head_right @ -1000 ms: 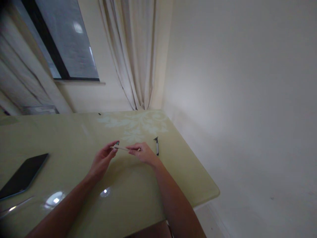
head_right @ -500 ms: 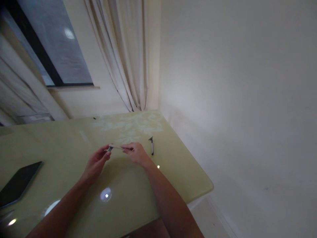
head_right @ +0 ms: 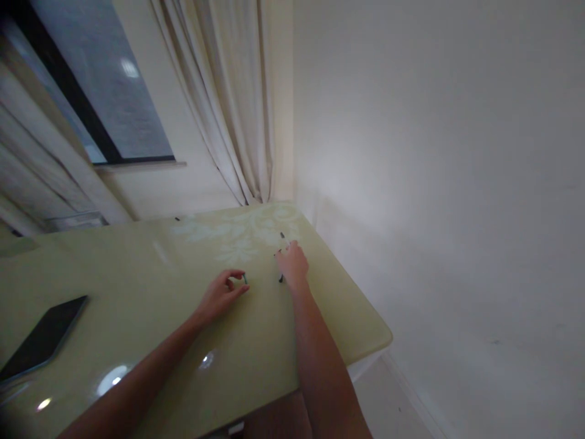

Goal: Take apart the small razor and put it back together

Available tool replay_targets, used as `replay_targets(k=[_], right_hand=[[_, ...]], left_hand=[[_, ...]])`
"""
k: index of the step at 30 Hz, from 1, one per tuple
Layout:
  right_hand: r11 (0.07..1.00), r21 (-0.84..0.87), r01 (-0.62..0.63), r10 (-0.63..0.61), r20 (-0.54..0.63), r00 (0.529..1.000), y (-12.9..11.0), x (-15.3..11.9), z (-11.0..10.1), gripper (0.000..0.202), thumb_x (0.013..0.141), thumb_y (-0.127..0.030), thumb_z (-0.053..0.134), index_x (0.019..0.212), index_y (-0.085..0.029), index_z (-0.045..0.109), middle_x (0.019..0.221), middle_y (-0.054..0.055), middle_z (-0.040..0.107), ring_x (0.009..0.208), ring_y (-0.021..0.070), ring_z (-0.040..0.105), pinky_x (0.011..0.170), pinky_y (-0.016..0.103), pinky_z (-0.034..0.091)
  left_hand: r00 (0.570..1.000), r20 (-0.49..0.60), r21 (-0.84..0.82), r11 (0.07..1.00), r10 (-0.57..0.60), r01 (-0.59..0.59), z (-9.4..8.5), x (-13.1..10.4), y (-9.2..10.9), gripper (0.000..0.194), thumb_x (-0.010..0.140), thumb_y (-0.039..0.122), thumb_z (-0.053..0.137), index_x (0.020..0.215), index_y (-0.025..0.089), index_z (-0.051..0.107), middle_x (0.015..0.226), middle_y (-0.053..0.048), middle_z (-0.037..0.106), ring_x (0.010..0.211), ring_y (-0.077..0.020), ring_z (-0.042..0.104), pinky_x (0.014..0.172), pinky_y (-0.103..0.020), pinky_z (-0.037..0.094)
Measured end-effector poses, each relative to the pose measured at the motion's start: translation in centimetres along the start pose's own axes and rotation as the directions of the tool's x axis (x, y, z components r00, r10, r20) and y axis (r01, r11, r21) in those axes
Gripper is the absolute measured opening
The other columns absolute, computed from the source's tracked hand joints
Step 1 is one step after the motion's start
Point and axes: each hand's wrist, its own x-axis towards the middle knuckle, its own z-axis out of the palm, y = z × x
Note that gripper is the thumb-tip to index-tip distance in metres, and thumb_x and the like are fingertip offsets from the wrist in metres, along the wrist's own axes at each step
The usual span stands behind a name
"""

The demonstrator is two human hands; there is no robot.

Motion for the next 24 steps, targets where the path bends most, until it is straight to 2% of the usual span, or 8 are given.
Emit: replay_targets(k=[2, 4, 7, 9, 12, 19, 22, 24], right_hand=[[0.996, -0.081, -0.030, 0.035, 0.062, 0.997, 0.6, 0.1, 0.3, 0.040, 0.089, -0.038, 0.070, 0.122, -0.018, 0.061, 0.112, 0.013, 0.072, 0.100, 0.0268, 0.069, 0.078, 0.030, 0.048], [0.990, -0.142, -0.019, 0.036, 0.113, 0.993, 0.9, 0.0, 0.8, 0.035, 0.089, -0.033, 0.068, 0.120, -0.020, 0.060, 0.111, 0.013, 0.073, 0.102, 0.0276, 0.070, 0.077, 0.030, 0.048], [0.980, -0.199, -0.005, 0.030, 0.122, 0.992, 1.2, 0.1, 1.4, 0.026, 0.090, -0.023, 0.062, 0.116, -0.021, 0.060, 0.109, 0.012, 0.073, 0.102, 0.0264, 0.071, 0.075, 0.030, 0.048], [0.977, -0.214, -0.016, 0.039, 0.107, 0.994, 1.4, 0.2, 1.4, 0.024, 0.091, -0.022, 0.060, 0.115, -0.021, 0.060, 0.109, 0.011, 0.073, 0.102, 0.0256, 0.071, 0.076, 0.030, 0.048], [0.977, -0.212, -0.031, 0.051, 0.093, 0.994, 1.5, 0.4, 1.2, 0.023, 0.092, -0.023, 0.059, 0.116, -0.022, 0.061, 0.109, 0.011, 0.073, 0.102, 0.0254, 0.071, 0.077, 0.030, 0.048], [0.985, -0.172, -0.023, 0.039, 0.090, 0.995, 1.3, 0.2, 1.2, 0.024, 0.092, -0.024, 0.059, 0.116, -0.022, 0.064, 0.108, 0.012, 0.074, 0.100, 0.0260, 0.071, 0.075, 0.030, 0.048], [0.989, -0.149, -0.008, 0.021, 0.088, 0.996, 1.4, 0.4, 1.3, 0.024, 0.098, -0.034, 0.056, 0.112, -0.019, 0.068, 0.110, 0.014, 0.073, 0.102, 0.0266, 0.070, 0.078, 0.030, 0.048], [0.990, -0.144, -0.002, 0.009, 0.045, 0.999, 1.6, 0.5, 1.3, 0.030, 0.103, -0.034, 0.047, 0.112, -0.016, 0.070, 0.115, 0.017, 0.070, 0.103, 0.0250, 0.069, 0.080, 0.029, 0.048]], left_hand=[[0.996, 0.085, 0.076, 0.997, 0.013, -0.020, 2.2, 1.0, 1.2, 0.039, 0.076, 0.037, 0.071, 0.111, 0.020, 0.070, 0.101, -0.005, 0.073, 0.070, -0.0162, 0.061, 0.071, -0.031, 0.050], [0.987, 0.156, 0.181, 0.984, -0.029, 0.001, 4.4, 2.2, 2.7, 0.040, 0.081, 0.033, 0.068, 0.118, 0.020, 0.068, 0.099, -0.004, 0.075, 0.073, -0.0174, 0.065, 0.075, -0.032, 0.050], [0.987, 0.121, 0.368, 0.928, -0.109, 0.058, 6.9, 3.8, 4.5, 0.038, 0.086, 0.035, 0.066, 0.122, 0.023, 0.070, 0.099, -0.003, 0.078, 0.095, -0.0231, 0.070, 0.089, -0.037, 0.047], [0.987, 0.095, 0.416, 0.906, -0.127, 0.076, 7.8, 4.5, 5.1, 0.038, 0.088, 0.038, 0.065, 0.124, 0.026, 0.070, 0.100, -0.003, 0.079, 0.105, -0.0259, 0.069, 0.095, -0.041, 0.044], [0.987, 0.108, 0.428, 0.902, -0.117, 0.060, 8.1, 4.9, 5.0, 0.039, 0.089, 0.041, 0.064, 0.126, 0.029, 0.070, 0.098, -0.002, 0.079, 0.103, -0.0252, 0.069, 0.095, -0.041, 0.043], [0.986, 0.164, 0.384, 0.922, -0.027, -0.039, 7.3, 4.4, 4.0, 0.039, 0.086, 0.043, 0.069, 0.121, 0.026, 0.073, 0.102, -0.004, 0.078, 0.102, -0.0242, 0.069, 0.091, -0.037, 0.044], [0.987, 0.160, 0.428, 0.901, 0.004, -0.073, 7.3, 4.3, 4.1, 0.038, 0.086, 0.045, 0.069, 0.119, 0.027, 0.075, 0.105, -0.005, 0.077, 0.106, -0.0257, 0.067, 0.094, -0.038, 0.043], [0.987, 0.158, 0.441, 0.894, 0.013, -0.083, 7.4, 4.2, 4.1, 0.038, 0.087, 0.044, 0.068, 0.120, 0.027, 0.075, 0.104, -0.006, 0.076, 0.106, -0.0260, 0.067, 0.094, -0.039, 0.042]])
